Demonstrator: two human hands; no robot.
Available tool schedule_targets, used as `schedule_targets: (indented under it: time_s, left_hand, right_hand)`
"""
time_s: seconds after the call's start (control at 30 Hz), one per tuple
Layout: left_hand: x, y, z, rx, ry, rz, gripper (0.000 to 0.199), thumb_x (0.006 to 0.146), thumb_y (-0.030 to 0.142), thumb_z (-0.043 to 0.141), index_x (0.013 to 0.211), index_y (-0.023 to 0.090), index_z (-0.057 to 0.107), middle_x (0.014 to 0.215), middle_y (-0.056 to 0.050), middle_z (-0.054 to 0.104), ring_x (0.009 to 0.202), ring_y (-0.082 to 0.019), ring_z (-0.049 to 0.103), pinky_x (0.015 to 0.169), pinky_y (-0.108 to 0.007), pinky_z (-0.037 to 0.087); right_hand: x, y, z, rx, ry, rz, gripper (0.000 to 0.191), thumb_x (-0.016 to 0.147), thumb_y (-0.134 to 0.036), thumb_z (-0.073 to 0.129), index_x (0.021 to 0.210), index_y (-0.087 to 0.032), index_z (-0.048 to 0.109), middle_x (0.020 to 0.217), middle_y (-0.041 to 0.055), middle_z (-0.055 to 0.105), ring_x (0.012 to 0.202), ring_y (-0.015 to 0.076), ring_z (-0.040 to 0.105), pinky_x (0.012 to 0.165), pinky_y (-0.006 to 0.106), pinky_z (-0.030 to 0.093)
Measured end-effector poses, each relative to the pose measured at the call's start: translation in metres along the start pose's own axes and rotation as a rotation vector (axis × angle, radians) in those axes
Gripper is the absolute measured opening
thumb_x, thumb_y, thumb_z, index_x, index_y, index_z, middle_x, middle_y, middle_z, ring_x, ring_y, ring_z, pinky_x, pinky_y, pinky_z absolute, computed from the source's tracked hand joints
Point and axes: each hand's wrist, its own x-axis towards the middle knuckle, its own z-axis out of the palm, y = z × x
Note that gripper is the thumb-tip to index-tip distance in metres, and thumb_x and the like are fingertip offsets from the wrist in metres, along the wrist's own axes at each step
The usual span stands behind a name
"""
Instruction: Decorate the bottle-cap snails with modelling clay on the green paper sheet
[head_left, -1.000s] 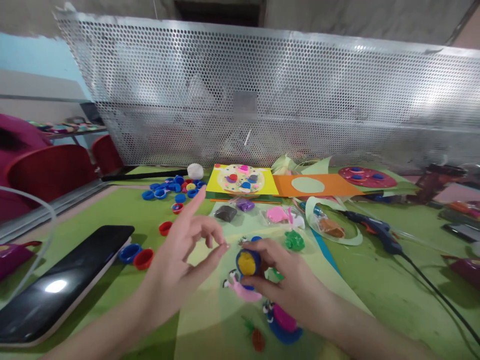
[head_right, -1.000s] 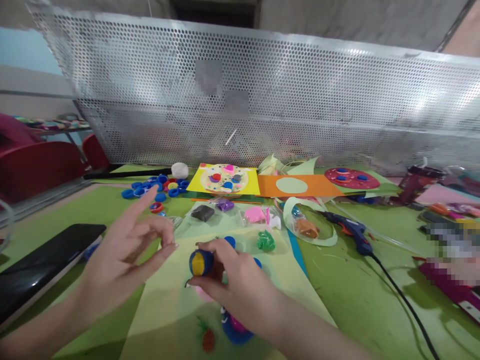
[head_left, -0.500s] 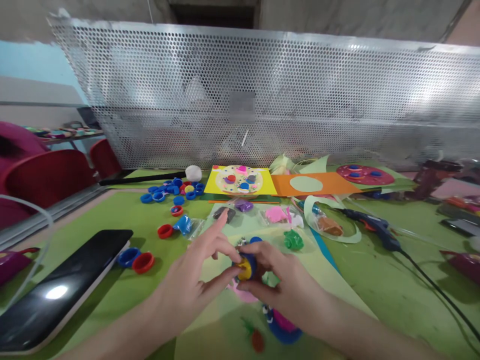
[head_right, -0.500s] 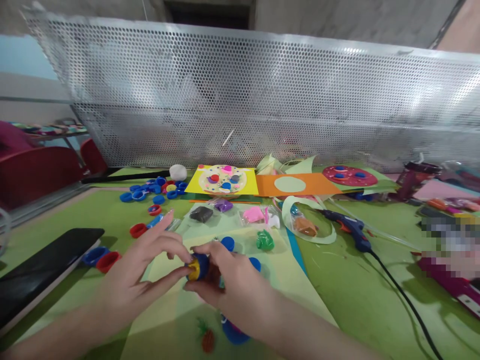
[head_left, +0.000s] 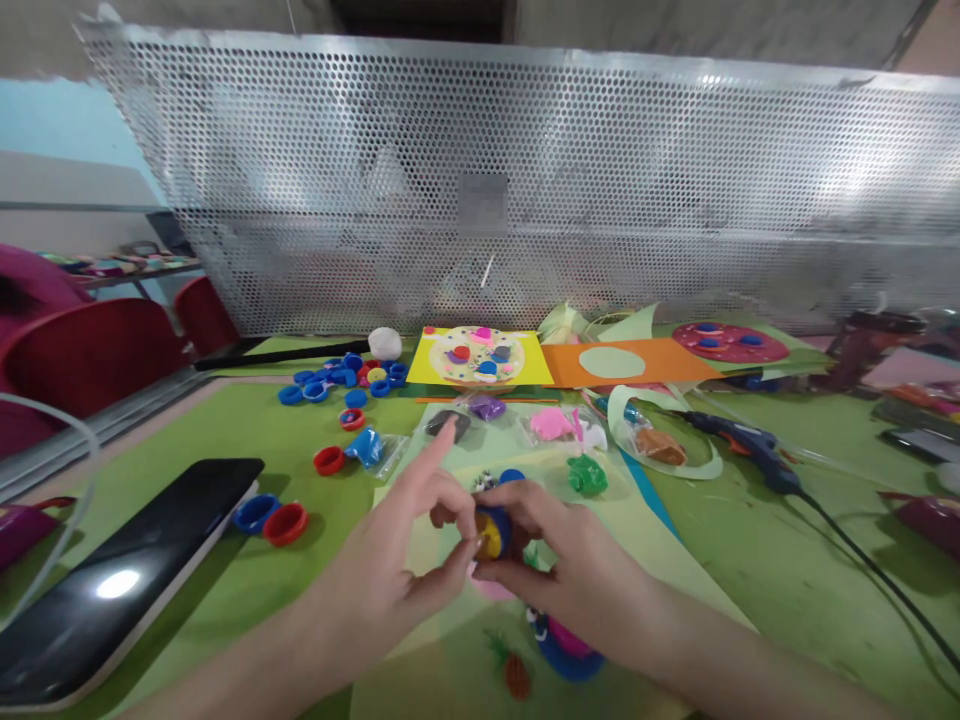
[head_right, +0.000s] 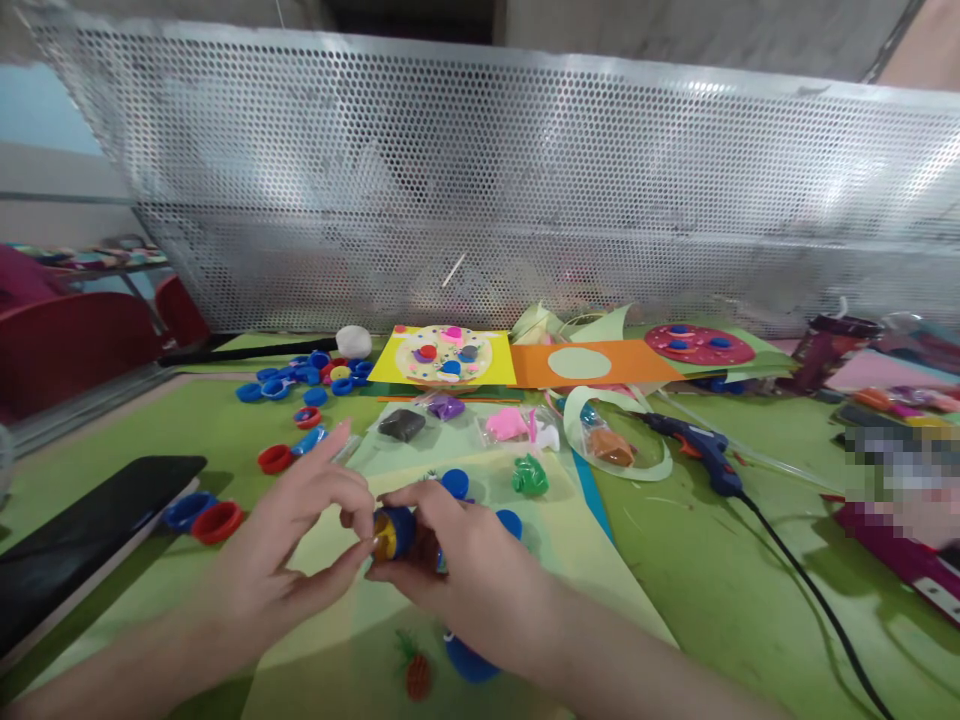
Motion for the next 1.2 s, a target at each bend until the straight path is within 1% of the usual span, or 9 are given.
schedule_targets:
  time_s: [0.17,0.27,0.37,0.53,0.77,0.93,1.0,1.1,1.2]
  left_hand:
    - [0.0057,0.0014,-0.0064,-0.166,0.215,-0.068,0.067,0.083,0.016,0.054,0.138,0.033,0.02,0.076,0.005,0.054,0.072,-0.012,0.052,0.072,-0.027,0.048]
    - [0.0072,0.0009,-0.0073,-0.095,0.16,-0.037,0.055,0.08,0.015,0.058,0.128,0.031,0.037,0.077,0.005,0.056,0.071,-0.012,0.053,0.071,-0.027,0.048]
    - [0.0064,0.0019,-0.0048,0.004,0.077,0.024,0.022,0.081,0.013,0.058,0.098,0.027,0.056,0.075,0.005,0.058,0.072,-0.012,0.055,0.071,-0.027,0.049]
    - [0.0031,0.0032,-0.001,0.089,0.027,0.038,0.012,0.081,0.014,0.057,0.084,0.026,0.056,0.076,0.005,0.061,0.077,-0.013,0.059,0.085,-0.035,0.047]
    - [-0.0002,-0.0039,-0.0012,0.146,-0.012,0.038,0.026,0.083,0.013,0.051,0.103,0.028,0.055,0.079,0.004,0.061,0.08,-0.015,0.059,0.08,-0.035,0.048]
    - [-0.0023,-0.0042,-0.0011,0.15,-0.097,0.077,0.022,0.083,0.012,0.048,0.099,0.026,0.056,0.081,0.003,0.058,0.077,-0.014,0.055,0.089,-0.037,0.045]
    - [-0.0023,-0.0035,-0.0001,0.146,-0.097,0.068,0.034,0.082,0.011,0.048,0.113,0.027,0.05,0.082,0.003,0.056,0.076,-0.014,0.054,0.087,-0.034,0.046]
    - [-0.0008,-0.0035,0.0008,0.059,0.026,0.055,0.058,0.085,0.011,0.046,0.136,0.031,0.025,0.081,0.003,0.053,0.077,-0.014,0.053,0.082,-0.032,0.046]
    - [0.0013,-0.0046,0.0012,-0.064,0.167,0.058,0.069,0.085,0.014,0.049,0.14,0.036,0.014,0.082,0.003,0.052,0.076,-0.014,0.052,0.078,-0.031,0.046]
  right_hand:
    - [0.0046,-0.0002,-0.0026,0.011,0.117,0.023,0.034,0.077,-0.026,0.061,0.109,-0.023,0.049,0.075,-0.0029,0.061,0.066,0.0105,0.055,0.062,0.021,0.044]
    - [0.0052,0.0009,-0.0021,0.016,0.102,0.016,0.035,0.077,-0.025,0.061,0.109,-0.023,0.05,0.075,-0.0027,0.061,0.066,0.0107,0.055,0.062,0.022,0.044]
    - [0.004,0.0026,0.0004,0.046,0.071,0.003,0.036,0.077,-0.026,0.061,0.111,-0.022,0.049,0.078,-0.0006,0.063,0.069,0.0123,0.058,0.064,0.024,0.046]
    - [0.0018,0.0034,0.0036,0.085,-0.007,-0.012,0.032,0.081,-0.027,0.059,0.11,-0.021,0.048,0.081,0.0016,0.064,0.068,0.0125,0.059,0.065,0.025,0.047]
    - [0.0019,0.0012,0.0018,0.068,-0.05,-0.03,0.031,0.081,-0.026,0.059,0.109,-0.02,0.047,0.084,0.0012,0.065,0.071,0.0128,0.059,0.067,0.024,0.047]
    - [0.002,0.0027,0.0021,0.083,-0.052,-0.071,0.027,0.081,-0.027,0.06,0.104,-0.02,0.048,0.08,-0.0004,0.061,0.068,0.0115,0.056,0.065,0.022,0.046]
    - [0.0021,0.0032,0.002,0.084,-0.041,-0.067,0.028,0.081,-0.028,0.059,0.106,-0.021,0.048,0.081,-0.0001,0.062,0.069,0.0116,0.057,0.066,0.023,0.046]
    - [0.0032,0.0035,0.0001,0.016,0.016,-0.014,0.033,0.08,-0.029,0.059,0.11,-0.022,0.047,0.082,-0.0001,0.063,0.069,0.0124,0.057,0.063,0.023,0.045]
    - [0.0043,0.003,-0.0025,-0.133,0.072,0.052,0.036,0.079,-0.031,0.061,0.111,-0.023,0.047,0.08,0.0001,0.064,0.067,0.0139,0.059,0.06,0.024,0.045]
